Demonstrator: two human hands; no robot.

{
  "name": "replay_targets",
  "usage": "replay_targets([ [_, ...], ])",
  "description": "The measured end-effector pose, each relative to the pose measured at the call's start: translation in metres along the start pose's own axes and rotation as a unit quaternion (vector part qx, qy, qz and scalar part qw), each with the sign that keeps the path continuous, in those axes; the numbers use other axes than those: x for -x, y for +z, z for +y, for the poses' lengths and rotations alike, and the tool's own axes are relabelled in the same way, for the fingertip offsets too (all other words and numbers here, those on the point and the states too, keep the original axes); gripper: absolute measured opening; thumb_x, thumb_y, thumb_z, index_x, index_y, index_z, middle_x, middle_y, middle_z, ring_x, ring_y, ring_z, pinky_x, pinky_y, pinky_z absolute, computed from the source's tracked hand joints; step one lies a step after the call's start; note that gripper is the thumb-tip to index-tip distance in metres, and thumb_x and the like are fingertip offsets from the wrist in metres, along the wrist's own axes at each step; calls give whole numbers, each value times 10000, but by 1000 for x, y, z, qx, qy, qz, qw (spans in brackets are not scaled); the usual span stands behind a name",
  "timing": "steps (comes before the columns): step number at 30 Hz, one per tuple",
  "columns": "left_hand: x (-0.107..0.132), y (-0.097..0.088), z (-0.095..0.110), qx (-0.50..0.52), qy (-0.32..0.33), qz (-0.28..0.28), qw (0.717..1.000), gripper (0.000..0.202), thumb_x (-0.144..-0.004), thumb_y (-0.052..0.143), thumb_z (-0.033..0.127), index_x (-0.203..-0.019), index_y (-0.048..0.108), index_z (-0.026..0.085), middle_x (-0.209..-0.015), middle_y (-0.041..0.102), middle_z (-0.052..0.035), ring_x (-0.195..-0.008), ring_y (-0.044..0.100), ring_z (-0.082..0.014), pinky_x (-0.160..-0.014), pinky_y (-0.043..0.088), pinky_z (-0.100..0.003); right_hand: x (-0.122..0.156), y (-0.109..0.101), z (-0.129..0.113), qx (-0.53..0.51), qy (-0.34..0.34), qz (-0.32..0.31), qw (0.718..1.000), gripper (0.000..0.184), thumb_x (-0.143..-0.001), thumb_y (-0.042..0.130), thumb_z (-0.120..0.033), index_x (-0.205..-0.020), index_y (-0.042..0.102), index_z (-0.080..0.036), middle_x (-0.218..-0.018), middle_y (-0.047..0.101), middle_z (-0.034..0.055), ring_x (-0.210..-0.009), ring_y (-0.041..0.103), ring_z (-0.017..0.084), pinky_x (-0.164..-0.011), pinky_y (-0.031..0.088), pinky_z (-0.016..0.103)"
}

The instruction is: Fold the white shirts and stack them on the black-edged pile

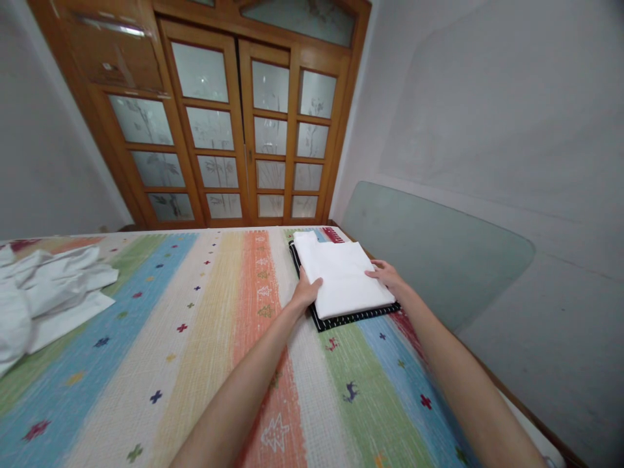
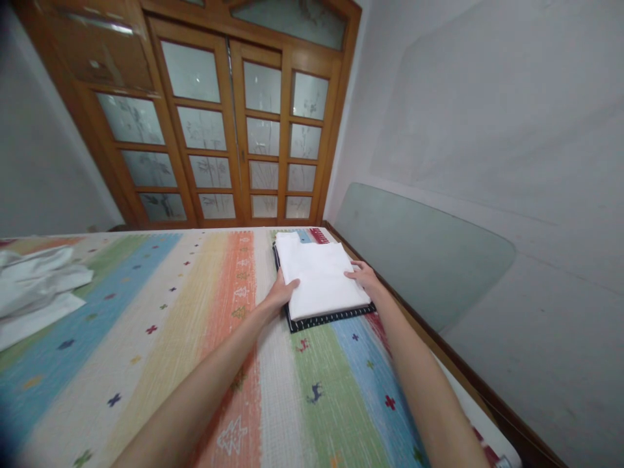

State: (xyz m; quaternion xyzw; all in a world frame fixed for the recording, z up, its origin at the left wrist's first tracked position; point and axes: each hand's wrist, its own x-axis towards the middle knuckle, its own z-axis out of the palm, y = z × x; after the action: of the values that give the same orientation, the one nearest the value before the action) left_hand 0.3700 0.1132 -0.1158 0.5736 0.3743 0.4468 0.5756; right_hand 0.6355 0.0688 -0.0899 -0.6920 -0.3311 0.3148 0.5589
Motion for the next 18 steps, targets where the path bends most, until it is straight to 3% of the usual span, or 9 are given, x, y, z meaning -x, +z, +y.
replay_targets([
  [4, 7, 2, 8, -113, -10, 36, 993, 670, -765, 674, 250, -1376, 397, 240, -1270, 646, -91, -1136, 613, -259, -1010, 453, -377, 1, 1, 0, 32, -4, 16, 999, 489, -603, 825, -161, -1038, 601, -190, -960, 744, 83, -742, 705, 200, -654, 590, 312],
  [7, 13, 3, 12, -144, 2, 81, 986, 701, -766, 657, 224, -1400, 359, 218, -1335, 591, -121, -1235, 547, -269, -1075, 393, -386, 3, 1, -5, 133, -25, 50, 990, 450, -616, 792, -154, -1029, 615, -171, -954, 733, 82, -836, 695, 219, -772, 574, 344],
  [10, 18, 1, 18, -159, 74, 107, 979, 779, -704, 678, 172, -1409, 346, 182, -1472, 423, -165, -1394, 358, -306, -1169, 258, -439, 8, 6, -14, 305, -106, 106, 941, 423, -665, 728, -152, -1076, 630, -168, -1051, 707, 102, -1012, 650, 257, -947, 498, 402],
  [12, 20, 0, 25, -195, 126, 83, 969, 769, -679, 689, 163, -1387, 388, 187, -1540, 310, -166, -1450, 230, -340, -1196, 177, -487, 13, 15, -19, 400, -186, 116, 890, 411, -736, 643, -149, -1146, 627, -158, -1187, 660, 141, -1143, 587, 289, -1036, 422, 438],
  [14, 22, 2, 29, -224, 164, 38, 960, 682, -689, 697, 192, -1330, 465, 211, -1567, 281, -139, -1475, 143, -355, -1204, 119, -518, 18, 28, -21, 449, -260, 88, 850, 426, -818, 554, -176, -1239, 600, -140, -1340, 575, 165, -1272, 495, 301, -1106, 342, 448],
  [16, 23, 6, 29, -225, 188, -15, 956, 589, -691, 729, 271, -1249, 544, 231, -1546, 347, -120, -1484, 102, -361, -1207, 65, -532, 22, 42, -17, 473, -294, 37, 830, 463, -895, 487, -256, -1335, 545, -126, -1459, 474, 154, -1379, 381, 291, -1157, 263, 439],
  [18, 26, 11, 23, -230, 200, -66, 950, 582, -660, 771, 382, -1195, 592, 239, -1499, 431, -123, -1478, 120, -386, -1200, -7, -552, 24, 53, -9, 498, -279, -13, 821, 515, -950, 426, -350, -1409, 481, -122, -1528, 387, 145, -1441, 278, 294, -1177, 203, 450],
])
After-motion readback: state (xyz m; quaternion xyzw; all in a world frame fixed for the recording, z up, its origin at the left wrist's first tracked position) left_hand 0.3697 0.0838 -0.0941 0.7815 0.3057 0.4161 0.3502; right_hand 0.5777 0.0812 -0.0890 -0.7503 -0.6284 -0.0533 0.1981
